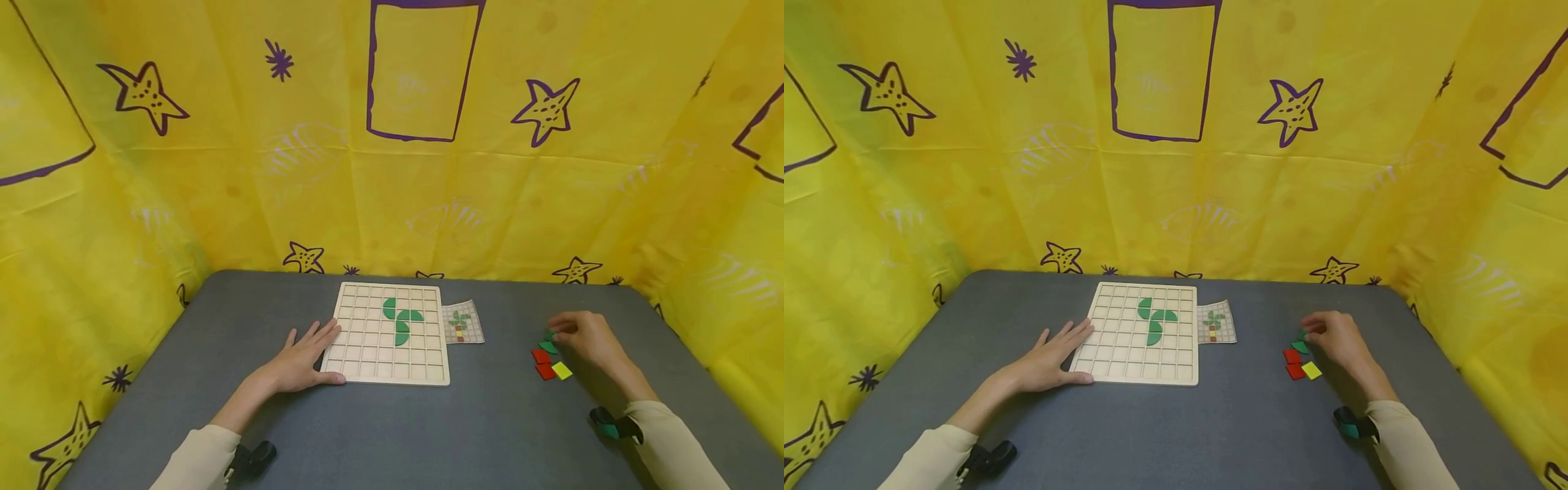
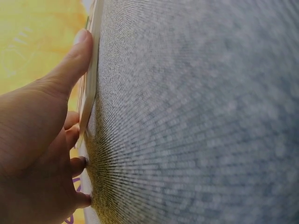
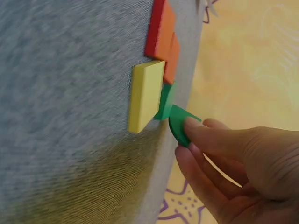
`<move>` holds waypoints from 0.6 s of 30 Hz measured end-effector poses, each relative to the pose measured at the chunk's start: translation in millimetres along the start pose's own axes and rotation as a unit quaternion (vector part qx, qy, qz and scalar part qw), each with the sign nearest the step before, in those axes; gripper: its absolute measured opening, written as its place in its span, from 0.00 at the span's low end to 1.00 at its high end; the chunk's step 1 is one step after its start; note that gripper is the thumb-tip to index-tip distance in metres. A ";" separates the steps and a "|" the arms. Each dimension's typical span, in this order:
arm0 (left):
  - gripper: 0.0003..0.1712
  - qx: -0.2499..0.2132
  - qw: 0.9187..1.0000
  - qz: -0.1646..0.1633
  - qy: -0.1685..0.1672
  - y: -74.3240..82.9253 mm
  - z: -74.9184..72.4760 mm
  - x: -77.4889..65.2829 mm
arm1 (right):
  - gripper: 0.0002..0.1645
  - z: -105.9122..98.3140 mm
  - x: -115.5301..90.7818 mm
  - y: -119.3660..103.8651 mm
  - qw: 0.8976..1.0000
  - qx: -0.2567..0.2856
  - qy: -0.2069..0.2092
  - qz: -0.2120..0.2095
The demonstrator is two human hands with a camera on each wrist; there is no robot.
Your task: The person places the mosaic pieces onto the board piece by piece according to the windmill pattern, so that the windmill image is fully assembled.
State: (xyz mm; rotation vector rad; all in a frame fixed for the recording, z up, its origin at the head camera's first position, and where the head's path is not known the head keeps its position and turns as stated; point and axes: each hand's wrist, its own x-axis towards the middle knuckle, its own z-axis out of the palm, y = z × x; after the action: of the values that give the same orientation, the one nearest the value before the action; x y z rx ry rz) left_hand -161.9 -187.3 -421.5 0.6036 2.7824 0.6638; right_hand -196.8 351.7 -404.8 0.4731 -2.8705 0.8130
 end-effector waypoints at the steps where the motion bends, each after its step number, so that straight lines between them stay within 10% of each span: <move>1: 0.58 0.000 1.000 0.001 0.000 -0.3 0.2 0.2 | 0.13 -0.7 0.7 -1.4 1.000 -0.001 0.003 0.000; 18: 0.58 -0.003 1.000 0.006 0.001 -0.2 0.0 -1.1 | 0.13 -0.4 24.8 -37.4 0.999 -0.009 0.016 -0.030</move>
State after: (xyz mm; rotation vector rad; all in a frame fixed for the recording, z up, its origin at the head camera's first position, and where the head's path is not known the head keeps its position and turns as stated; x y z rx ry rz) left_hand -161.0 -188.0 -421.4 0.6206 2.7791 0.6752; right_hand -207.9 315.1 -381.2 0.5348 -2.8170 0.7788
